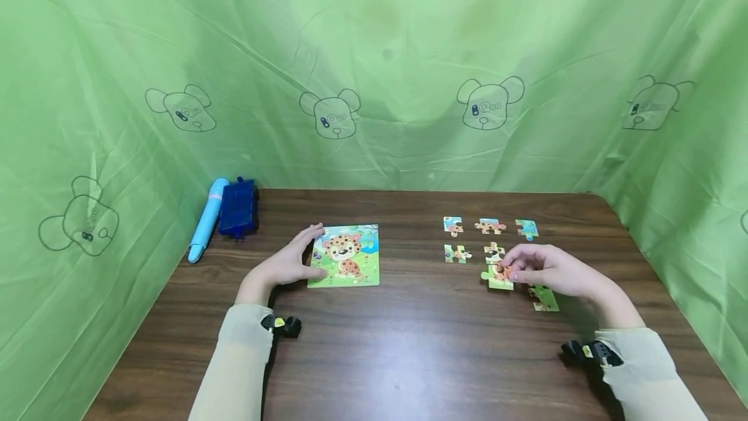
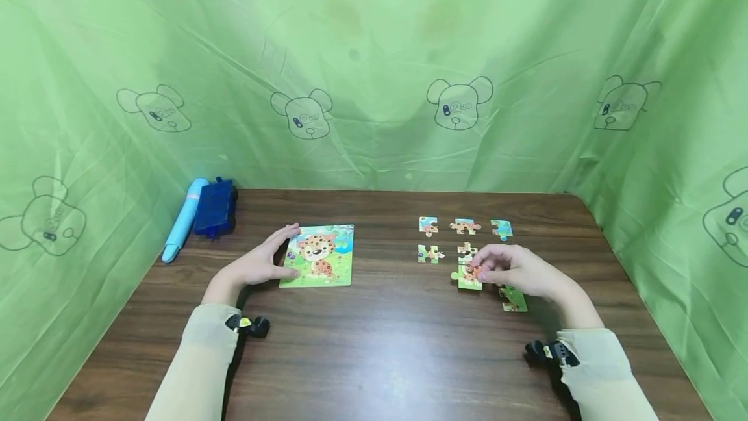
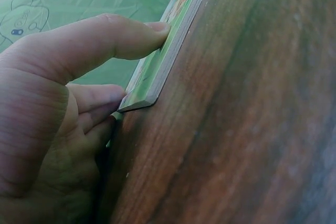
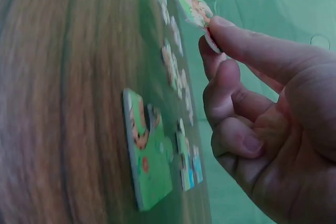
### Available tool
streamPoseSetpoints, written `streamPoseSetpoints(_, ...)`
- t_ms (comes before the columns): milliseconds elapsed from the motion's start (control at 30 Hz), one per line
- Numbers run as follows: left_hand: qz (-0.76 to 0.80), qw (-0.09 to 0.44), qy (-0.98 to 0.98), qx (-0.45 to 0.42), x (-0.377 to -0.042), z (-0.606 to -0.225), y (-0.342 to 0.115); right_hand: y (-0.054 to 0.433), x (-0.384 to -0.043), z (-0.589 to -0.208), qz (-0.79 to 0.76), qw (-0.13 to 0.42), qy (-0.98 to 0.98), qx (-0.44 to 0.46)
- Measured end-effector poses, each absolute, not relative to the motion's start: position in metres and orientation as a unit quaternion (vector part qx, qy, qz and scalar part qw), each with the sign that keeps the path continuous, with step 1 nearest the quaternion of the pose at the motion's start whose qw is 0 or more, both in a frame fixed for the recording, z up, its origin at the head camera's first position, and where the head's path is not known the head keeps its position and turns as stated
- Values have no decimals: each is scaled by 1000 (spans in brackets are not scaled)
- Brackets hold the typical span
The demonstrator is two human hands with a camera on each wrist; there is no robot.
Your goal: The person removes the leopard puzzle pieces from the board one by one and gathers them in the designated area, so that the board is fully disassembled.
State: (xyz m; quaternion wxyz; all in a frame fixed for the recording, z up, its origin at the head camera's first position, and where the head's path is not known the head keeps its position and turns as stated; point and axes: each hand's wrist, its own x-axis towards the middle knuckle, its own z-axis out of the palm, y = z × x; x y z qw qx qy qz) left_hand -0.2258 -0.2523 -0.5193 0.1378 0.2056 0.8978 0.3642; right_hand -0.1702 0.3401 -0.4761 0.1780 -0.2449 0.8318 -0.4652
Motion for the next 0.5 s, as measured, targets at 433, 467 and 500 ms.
streamPoseSetpoints(433, 369, 140, 896, 204, -226, -520, -251, 346, -172, -486, -433, 165, 837, -292)
streamPoseSetpoints(467, 369, 140, 896, 203, -226, -520, -252, 346, -172, -486, -427, 163, 841, -291)
streamPoseSetpoints(500, 369, 141, 896, 201, -225, -519, -252, 345, -173, -487, -421, 161, 844, -291)
